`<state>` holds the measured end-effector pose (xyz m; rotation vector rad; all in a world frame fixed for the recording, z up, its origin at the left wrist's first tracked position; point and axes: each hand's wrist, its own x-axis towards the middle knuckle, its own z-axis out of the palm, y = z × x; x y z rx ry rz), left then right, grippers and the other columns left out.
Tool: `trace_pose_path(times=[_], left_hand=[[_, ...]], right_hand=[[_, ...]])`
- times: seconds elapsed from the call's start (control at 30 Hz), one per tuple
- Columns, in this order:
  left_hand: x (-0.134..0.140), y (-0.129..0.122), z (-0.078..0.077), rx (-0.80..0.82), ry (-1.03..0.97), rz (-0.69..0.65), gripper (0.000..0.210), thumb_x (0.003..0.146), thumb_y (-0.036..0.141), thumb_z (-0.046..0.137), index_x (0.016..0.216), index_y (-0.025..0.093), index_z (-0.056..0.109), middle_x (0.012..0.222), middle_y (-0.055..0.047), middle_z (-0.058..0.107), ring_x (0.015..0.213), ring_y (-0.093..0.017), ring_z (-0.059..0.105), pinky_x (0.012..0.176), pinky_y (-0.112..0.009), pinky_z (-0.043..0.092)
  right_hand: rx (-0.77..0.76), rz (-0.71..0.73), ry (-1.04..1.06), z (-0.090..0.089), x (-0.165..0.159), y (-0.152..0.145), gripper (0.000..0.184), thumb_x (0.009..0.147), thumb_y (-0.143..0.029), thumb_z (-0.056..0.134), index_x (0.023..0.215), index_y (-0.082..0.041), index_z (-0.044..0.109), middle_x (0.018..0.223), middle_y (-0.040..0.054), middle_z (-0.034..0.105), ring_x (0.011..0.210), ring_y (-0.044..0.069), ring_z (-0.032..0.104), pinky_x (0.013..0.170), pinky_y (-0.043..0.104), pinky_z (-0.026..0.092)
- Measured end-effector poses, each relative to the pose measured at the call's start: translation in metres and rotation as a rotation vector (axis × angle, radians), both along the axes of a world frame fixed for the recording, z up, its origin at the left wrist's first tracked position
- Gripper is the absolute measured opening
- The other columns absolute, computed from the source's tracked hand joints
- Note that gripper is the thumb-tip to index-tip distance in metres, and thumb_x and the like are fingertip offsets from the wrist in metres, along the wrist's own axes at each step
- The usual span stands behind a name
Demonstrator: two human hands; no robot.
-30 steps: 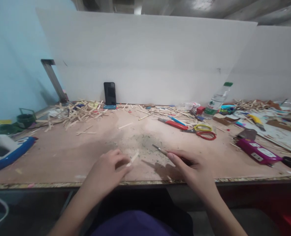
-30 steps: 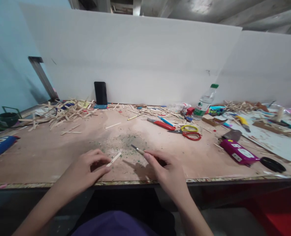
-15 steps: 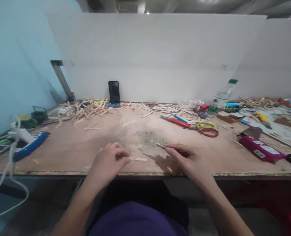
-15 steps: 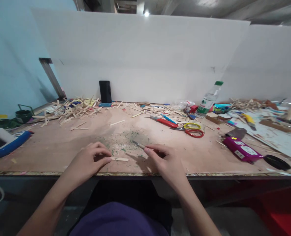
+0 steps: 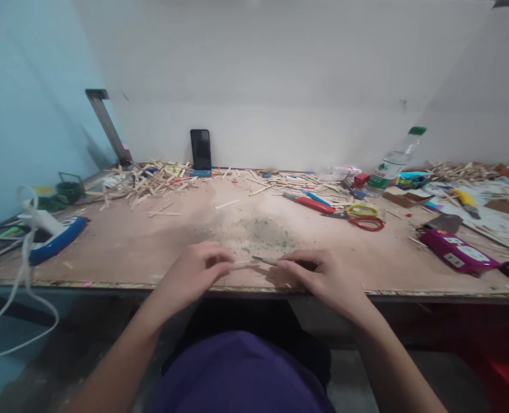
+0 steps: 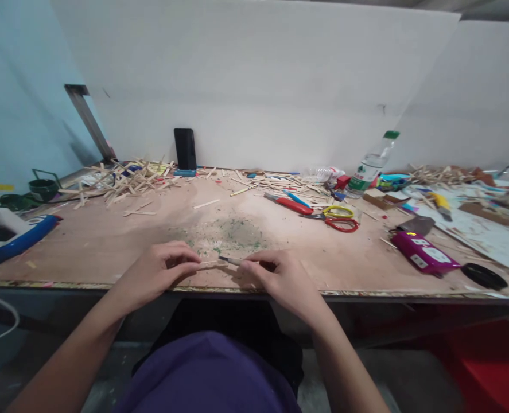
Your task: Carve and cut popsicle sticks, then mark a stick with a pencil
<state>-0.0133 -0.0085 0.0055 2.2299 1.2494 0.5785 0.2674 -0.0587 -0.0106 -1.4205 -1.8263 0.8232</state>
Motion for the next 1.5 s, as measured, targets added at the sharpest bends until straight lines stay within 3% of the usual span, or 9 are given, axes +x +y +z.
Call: trace_pose_path(times=[0.27, 0.77, 0.93, 1.0, 1.07, 1.13, 1.23, 1.3, 1.5], left_hand=[[0.000, 0.005, -0.007, 0.006, -0.035, -0.039, 0.027, 0.108, 0.042, 0.071, 0.104, 0.016, 0.075, 0.106, -0.005, 0.078, 0.101, -0.021, 0.075, 0.099, -0.045, 0.063], [-0.001, 0.008, -0.011, -0.006, -0.070, -0.062, 0.026, 0.108, 0.042, 0.070, 0.107, 0.016, 0.075, 0.108, -0.005, 0.077, 0.102, -0.021, 0.075, 0.098, -0.045, 0.064], [-0.002, 0.005, -0.013, -0.031, -0.113, -0.008, 0.027, 0.107, 0.042, 0.071, 0.114, 0.017, 0.075, 0.117, -0.007, 0.077, 0.108, -0.023, 0.075, 0.100, -0.047, 0.064], [-0.002, -0.001, -0.011, -0.036, -0.126, 0.013, 0.029, 0.108, 0.042, 0.071, 0.121, 0.017, 0.074, 0.118, -0.007, 0.077, 0.105, -0.022, 0.075, 0.096, -0.045, 0.065], [-0.002, -0.007, -0.009, -0.035, -0.134, 0.002, 0.031, 0.108, 0.043, 0.070, 0.124, 0.016, 0.073, 0.113, -0.006, 0.077, 0.097, -0.021, 0.076, 0.090, -0.042, 0.067], [0.000, -0.012, -0.008, -0.013, -0.144, -0.032, 0.028, 0.108, 0.041, 0.070, 0.121, 0.017, 0.074, 0.114, -0.006, 0.077, 0.098, -0.020, 0.076, 0.091, -0.042, 0.066], [0.001, -0.016, -0.009, 0.040, -0.169, -0.085, 0.024, 0.108, 0.040, 0.070, 0.115, 0.018, 0.075, 0.113, -0.006, 0.078, 0.102, -0.020, 0.075, 0.096, -0.043, 0.065], [0.001, -0.016, -0.010, 0.080, -0.195, -0.101, 0.024, 0.109, 0.040, 0.070, 0.112, 0.017, 0.075, 0.113, -0.006, 0.078, 0.103, -0.020, 0.075, 0.098, -0.044, 0.065], [-0.003, -0.015, -0.016, 0.160, -0.258, -0.112, 0.025, 0.110, 0.041, 0.068, 0.111, 0.017, 0.074, 0.110, -0.006, 0.077, 0.100, -0.020, 0.074, 0.094, -0.042, 0.065]], right_hand=[[-0.025, -0.026, -0.045, -0.006, 0.003, 0.000, 0.021, 0.107, -0.038, 0.077, 0.111, -0.017, 0.077, 0.107, 0.0045, 0.079, 0.097, 0.021, 0.077, 0.092, 0.043, 0.065], [0.095, -0.064, -0.083, -0.017, -0.001, 0.004, 0.023, 0.109, -0.040, 0.073, 0.107, -0.018, 0.078, 0.106, 0.0048, 0.080, 0.094, 0.020, 0.078, 0.088, 0.040, 0.066], [0.260, -0.227, -0.113, -0.039, 0.006, 0.017, 0.028, 0.110, -0.045, 0.069, 0.119, -0.019, 0.076, 0.118, 0.0079, 0.079, 0.104, 0.023, 0.077, 0.095, 0.045, 0.065], [0.374, -0.259, -0.100, -0.046, 0.005, 0.021, 0.035, 0.108, -0.050, 0.070, 0.126, -0.020, 0.076, 0.128, 0.0111, 0.077, 0.118, 0.028, 0.073, 0.107, 0.055, 0.059], [0.480, -0.232, -0.073, -0.050, 0.001, 0.022, 0.045, 0.105, -0.055, 0.069, 0.133, -0.020, 0.077, 0.137, 0.0160, 0.075, 0.133, 0.035, 0.066, 0.114, 0.062, 0.053], [0.537, -0.146, -0.054, -0.050, -0.005, 0.021, 0.046, 0.105, -0.055, 0.067, 0.132, -0.021, 0.080, 0.132, 0.0175, 0.079, 0.129, 0.038, 0.068, 0.109, 0.060, 0.057], [0.561, 0.030, -0.060, -0.043, -0.012, 0.017, 0.030, 0.107, -0.046, 0.064, 0.114, -0.030, 0.088, 0.115, 0.0108, 0.085, 0.117, 0.034, 0.074, 0.100, 0.051, 0.063], [0.558, 0.121, -0.075, -0.035, -0.015, 0.015, 0.029, 0.108, -0.040, 0.062, 0.102, -0.032, 0.088, 0.108, 0.0072, 0.085, 0.112, 0.030, 0.076, 0.097, 0.046, 0.064], [0.520, 0.187, -0.097, -0.021, -0.019, 0.011, 0.034, 0.107, -0.029, 0.056, 0.084, -0.027, 0.081, 0.104, 0.0089, 0.083, 0.105, 0.028, 0.077, 0.088, 0.039, 0.064]])
